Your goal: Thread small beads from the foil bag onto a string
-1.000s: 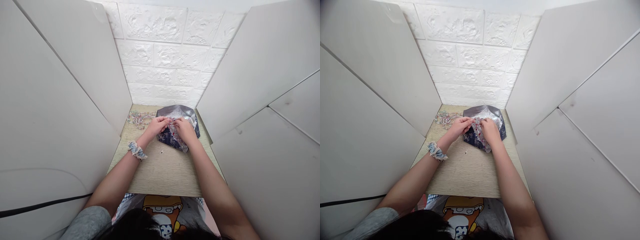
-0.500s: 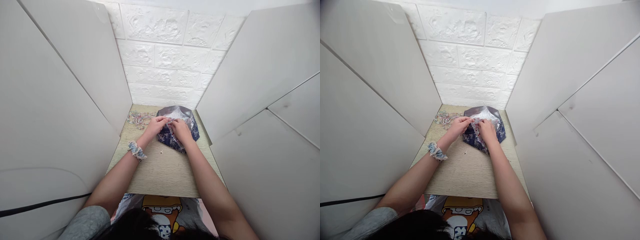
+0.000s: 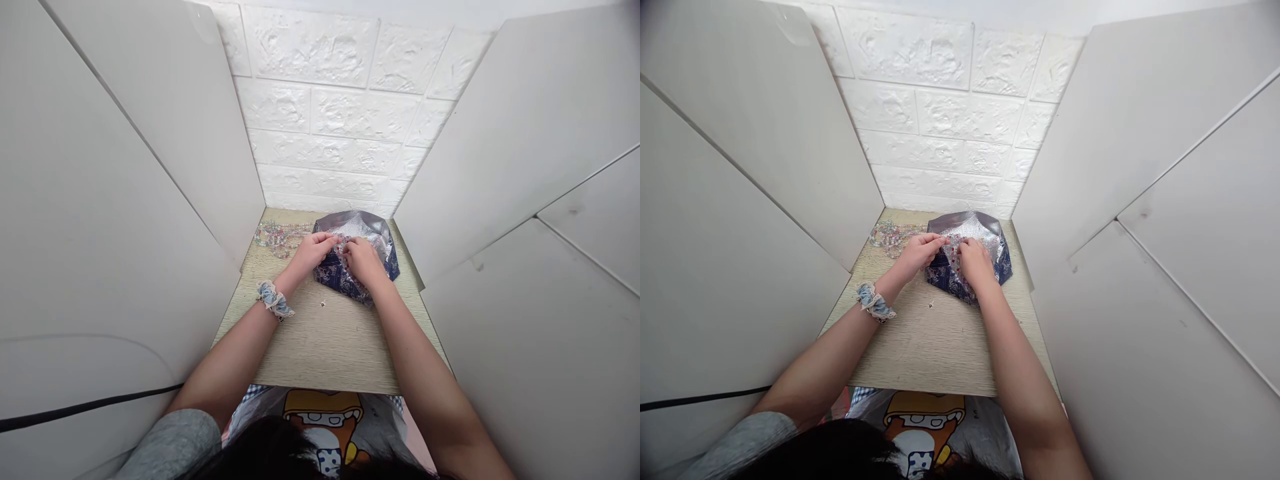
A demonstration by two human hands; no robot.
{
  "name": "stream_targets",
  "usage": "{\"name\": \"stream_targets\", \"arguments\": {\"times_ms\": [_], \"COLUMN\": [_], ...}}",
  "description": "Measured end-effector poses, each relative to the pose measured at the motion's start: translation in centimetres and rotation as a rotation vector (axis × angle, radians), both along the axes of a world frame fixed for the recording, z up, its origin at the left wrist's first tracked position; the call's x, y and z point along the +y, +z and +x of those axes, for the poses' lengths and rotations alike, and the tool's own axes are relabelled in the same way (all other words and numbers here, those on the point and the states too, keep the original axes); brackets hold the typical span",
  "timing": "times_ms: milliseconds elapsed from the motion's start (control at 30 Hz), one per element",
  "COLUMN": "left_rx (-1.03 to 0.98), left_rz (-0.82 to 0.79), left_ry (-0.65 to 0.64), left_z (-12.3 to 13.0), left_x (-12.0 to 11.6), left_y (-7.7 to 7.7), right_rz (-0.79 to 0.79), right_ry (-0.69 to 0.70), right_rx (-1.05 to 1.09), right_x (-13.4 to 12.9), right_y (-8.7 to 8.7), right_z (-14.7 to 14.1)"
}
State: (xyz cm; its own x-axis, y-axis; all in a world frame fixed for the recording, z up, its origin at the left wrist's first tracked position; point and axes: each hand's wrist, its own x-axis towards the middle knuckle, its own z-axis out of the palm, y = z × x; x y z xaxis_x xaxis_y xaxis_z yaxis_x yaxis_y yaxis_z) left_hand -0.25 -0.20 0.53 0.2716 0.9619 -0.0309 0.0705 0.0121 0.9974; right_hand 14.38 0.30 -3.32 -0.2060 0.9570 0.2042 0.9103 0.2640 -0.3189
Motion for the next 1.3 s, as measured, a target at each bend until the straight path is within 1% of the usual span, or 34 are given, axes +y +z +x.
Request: {"name": "stream_targets", "arguments": {"times_ms": [67,133,267,333,400,567,633,700,767,833,900,1000,1300], "left_rx": [0.008,0.015,0.021,0.024,0.028,0.023,0.024,0.022,0.019,0.019,0.025,0.026,0.003], "left_rz": [0.004,0.008,0.015,0.023,0.029,0.04,0.043,0.049,0.056,0.06,0.06,0.068,0.076], "left_ry": [0.003,0.007,-0.001,-0.005,-0.009,-0.012,-0.01,-0.008,-0.006,-0.003,-0.004,-0.015,-0.026], "left_z": [0.0,0.0,0.1,0.1,0.1,0.2,0.2,0.2,0.2,0.3,0.3,0.4,0.4], "left_x": [0.0,0.0,0.1,0.1,0.1,0.1,0.2,0.2,0.2,0.2,0.2,0.1,-0.2], "left_y": [0.0,-0.1,-0.3,-0.4,-0.5,-0.5,-0.5,-0.5,-0.5,-0.5,-0.4,-0.4,0.0], "right_rz": [0.023,0.062,0.136,0.133,0.085,-0.044,-0.11,-0.219,-0.336,-0.415,-0.451,-0.485,-0.552], "right_ry": [-0.028,-0.059,-0.063,-0.093,-0.126,-0.12,-0.121,-0.083,-0.008,0.066,0.102,0.112,0.15], "right_rx": [0.045,0.159,0.534,0.706,0.83,1.004,1.12,1.301,1.476,1.593,1.654,1.706,1.782], "right_x": [-0.1,-0.2,-0.4,-0.5,-0.5,-0.2,-0.3,-0.5,-0.9,-1.1,-1.3,-1.3,-1.4], "right_y": [0.1,0.4,1.4,1.7,1.8,1.2,1.1,1.3,1.6,1.9,2.0,2.0,2.0], "right_z": [0.0,0.0,-0.1,-0.1,-0.1,-0.2,-0.3,-0.5,-0.8,-1.0,-1.3,-1.5,-1.4]}}
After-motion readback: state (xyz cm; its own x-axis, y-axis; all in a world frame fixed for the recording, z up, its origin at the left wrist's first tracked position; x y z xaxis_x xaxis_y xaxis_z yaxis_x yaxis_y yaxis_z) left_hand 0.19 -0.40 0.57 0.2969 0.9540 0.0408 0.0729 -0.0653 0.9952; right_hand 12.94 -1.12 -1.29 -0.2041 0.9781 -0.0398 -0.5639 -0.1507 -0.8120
